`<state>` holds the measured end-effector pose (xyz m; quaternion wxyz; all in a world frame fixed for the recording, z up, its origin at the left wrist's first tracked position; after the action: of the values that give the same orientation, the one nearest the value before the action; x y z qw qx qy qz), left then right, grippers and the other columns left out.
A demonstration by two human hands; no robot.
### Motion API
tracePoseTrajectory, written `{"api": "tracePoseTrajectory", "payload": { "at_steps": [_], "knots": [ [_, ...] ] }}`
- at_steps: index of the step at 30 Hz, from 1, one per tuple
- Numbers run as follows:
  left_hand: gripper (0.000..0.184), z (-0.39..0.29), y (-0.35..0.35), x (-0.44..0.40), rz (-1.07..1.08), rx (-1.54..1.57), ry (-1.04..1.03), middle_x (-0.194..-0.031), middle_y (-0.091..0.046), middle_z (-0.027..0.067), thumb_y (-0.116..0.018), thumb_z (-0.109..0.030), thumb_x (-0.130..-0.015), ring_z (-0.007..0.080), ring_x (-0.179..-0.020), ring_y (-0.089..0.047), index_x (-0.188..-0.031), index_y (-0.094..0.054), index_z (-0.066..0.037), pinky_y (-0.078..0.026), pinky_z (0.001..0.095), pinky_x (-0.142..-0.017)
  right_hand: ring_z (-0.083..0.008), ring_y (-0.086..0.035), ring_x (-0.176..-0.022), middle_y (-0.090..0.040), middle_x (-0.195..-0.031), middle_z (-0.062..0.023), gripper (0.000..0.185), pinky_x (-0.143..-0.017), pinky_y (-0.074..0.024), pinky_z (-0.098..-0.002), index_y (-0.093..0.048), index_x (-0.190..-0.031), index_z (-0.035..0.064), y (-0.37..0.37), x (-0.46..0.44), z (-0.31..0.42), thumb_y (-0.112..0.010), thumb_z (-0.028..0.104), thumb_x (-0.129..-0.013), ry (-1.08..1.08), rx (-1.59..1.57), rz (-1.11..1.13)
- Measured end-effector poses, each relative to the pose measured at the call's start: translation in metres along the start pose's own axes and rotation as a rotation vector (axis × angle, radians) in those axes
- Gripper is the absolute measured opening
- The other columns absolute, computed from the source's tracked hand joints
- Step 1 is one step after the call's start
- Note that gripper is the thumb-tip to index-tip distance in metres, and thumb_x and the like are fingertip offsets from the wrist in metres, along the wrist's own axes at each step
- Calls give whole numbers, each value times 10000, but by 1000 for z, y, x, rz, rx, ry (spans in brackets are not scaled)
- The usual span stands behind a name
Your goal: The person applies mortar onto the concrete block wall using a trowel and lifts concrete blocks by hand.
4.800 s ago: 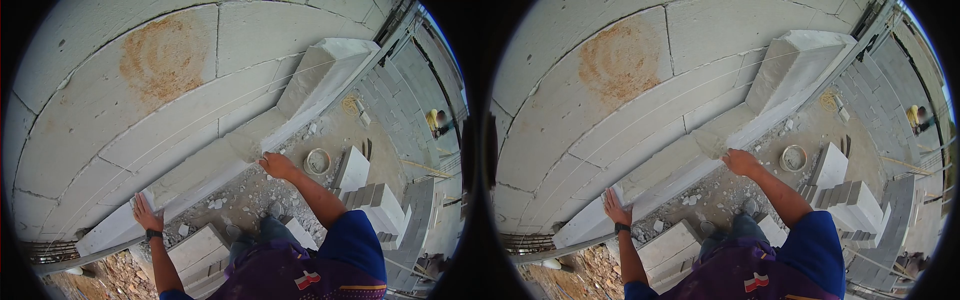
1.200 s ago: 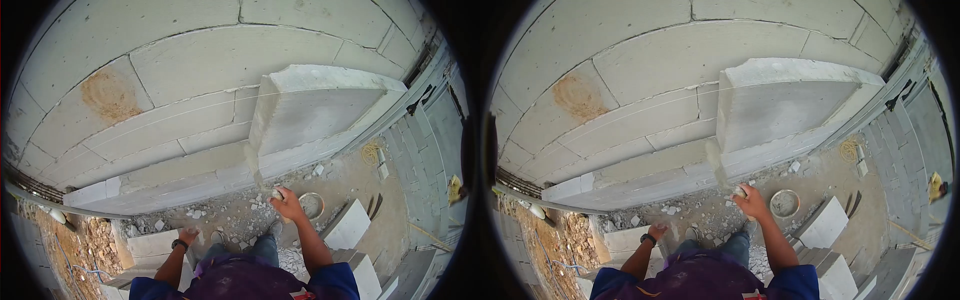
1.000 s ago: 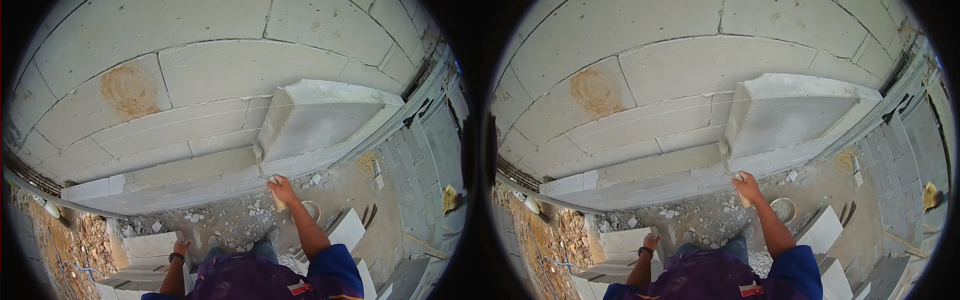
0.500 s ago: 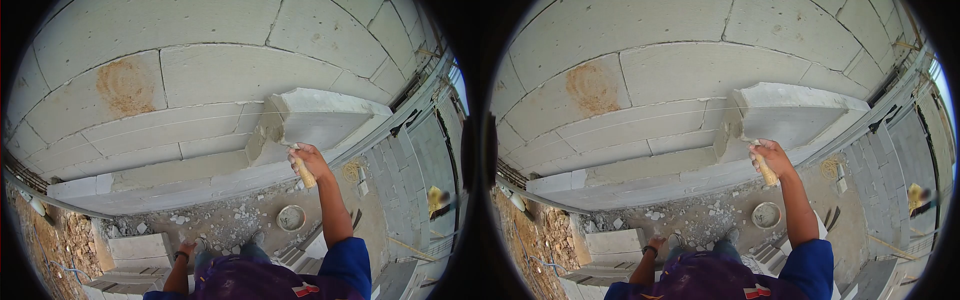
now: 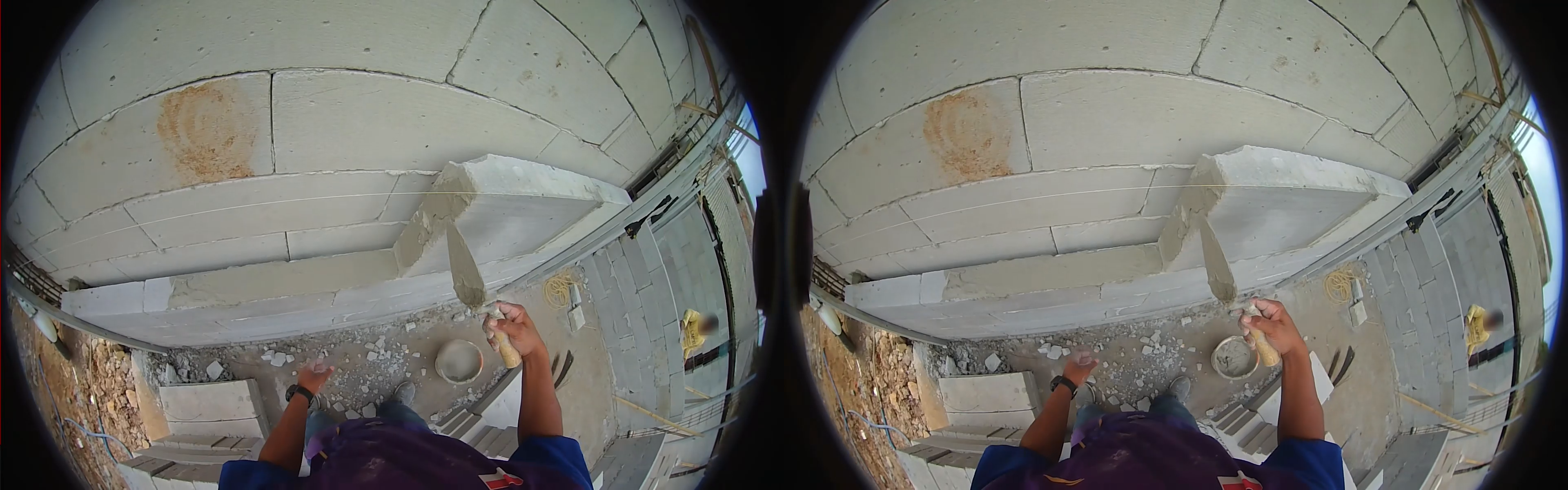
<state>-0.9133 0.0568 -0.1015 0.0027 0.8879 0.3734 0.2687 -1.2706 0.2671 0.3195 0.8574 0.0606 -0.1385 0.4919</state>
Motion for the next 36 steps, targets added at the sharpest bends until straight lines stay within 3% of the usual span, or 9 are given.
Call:
{"api": "tracePoseTrajectory", "payload": {
  "at_steps": [2, 5, 8, 12, 17, 23, 29, 34, 36],
  "knots": [
    [747, 6, 1, 15, 87, -138, 167, -1151, -699, 177, -825, -461, -788, 237, -998, -700, -1296, -578, 28, -561, 324, -827, -152, -555, -529, -590, -723, -57, 146, -491, -469, -301, -631, -1019, 10, -9, -25, -37, -666, 82, -897, -44, 50, 58],
    [816, 27, -3, 21, 105, -186, 188, -1203, -686, 175, -796, -511, -802, 251, -1047, -687, -1355, -541, 32, -539, 343, -876, -133, -549, -540, -602, -731, -40, 123, -514, -475, -303, -625, -969, 16, -32, -70, -77, -674, 110, -907, -179, 260, 35],
    [802, 34, 0, 29, 42, -51, 142, -1177, -698, 192, -774, -534, -809, 259, -1042, -694, -1337, -560, 31, -539, 354, -871, -134, -556, -544, -604, -732, -35, 143, -508, -480, -306, -624, -946, 22, -43, -109, -107, -689, 143, -905, -172, 396, -18],
    [771, 16, 21, 42, -51, -115, 112, -1170, -697, 182, -804, -487, -798, 258, -1031, -691, -1316, -570, 33, -545, 359, -859, -139, -566, -550, -602, -732, -31, 160, -488, -480, -305, -629, -943, 24, -44, -119, -102, -701, 160, -897, -166, 484, -77],
    [803, 28, 26, 41, -77, -15, 105, -1163, -685, 159, -821, -507, -775, 222, -973, -687, -1307, -573, 41, -557, 344, -805, -135, -570, -564, -600, -722, -27, 164, -495, -480, -299, -633, -929, 48, -45, -96, -22, -705, 193, -901, -113, 244, -100],
    [808, 72, 6, 12, -29, -120, 94, -1139, -702, 163, -812, -535, -769, 259, -994, -698, -1295, -578, 32, -555, 365, -834, -116, -567, -565, -610, -742, -23, 149, -482, -468, -282, -615, -951, 65, -30, -88, 51, -687, 194, -928, -37, 100, -47],
    [728, 55, 1, 26, -84, -44, 32, -1051, -722, 180, -808, -507, -779, 240, -990, -705, -1238, -619, 24, -550, 363, -838, -134, -567, -529, -616, -739, -47, 156, -466, -455, -265, -633, -1014, 18, -3, -47, 33, -656, 152, -936, -53, 5, 24],
    [737, 52, 17, 44, 26, -104, 225, -1012, -728, 191, -784, -552, -780, 267, -1002, -705, -1214, -635, 24, -550, 373, -855, -134, -570, -533, -607, -721, -42, 145, -480, -461, -274, -640, -1003, 10, -4, -14, -21, -677, 120, -916, 24, -19, -7],
    [752, 59, 22, 44, 39, -116, 235, -1041, -727, 198, -771, -571, -780, 298, -1023, -701, -1220, -635, 24, -546, 389, -873, -131, -568, -536, -607, -720, -35, 142, -484, -461, -277, -644, -997, 16, -9, -24, -54, -686, 123, -912, -22, 124, -7]
  ]
}}
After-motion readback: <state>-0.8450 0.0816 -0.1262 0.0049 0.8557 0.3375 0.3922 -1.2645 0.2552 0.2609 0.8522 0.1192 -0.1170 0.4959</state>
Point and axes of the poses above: each hand's wrist, its own x-axis away from the middle knuckle, its own y-axis out of the back of the hand, z = x × y, the point moved 4 cm from there along -x, towards the middle knuckle
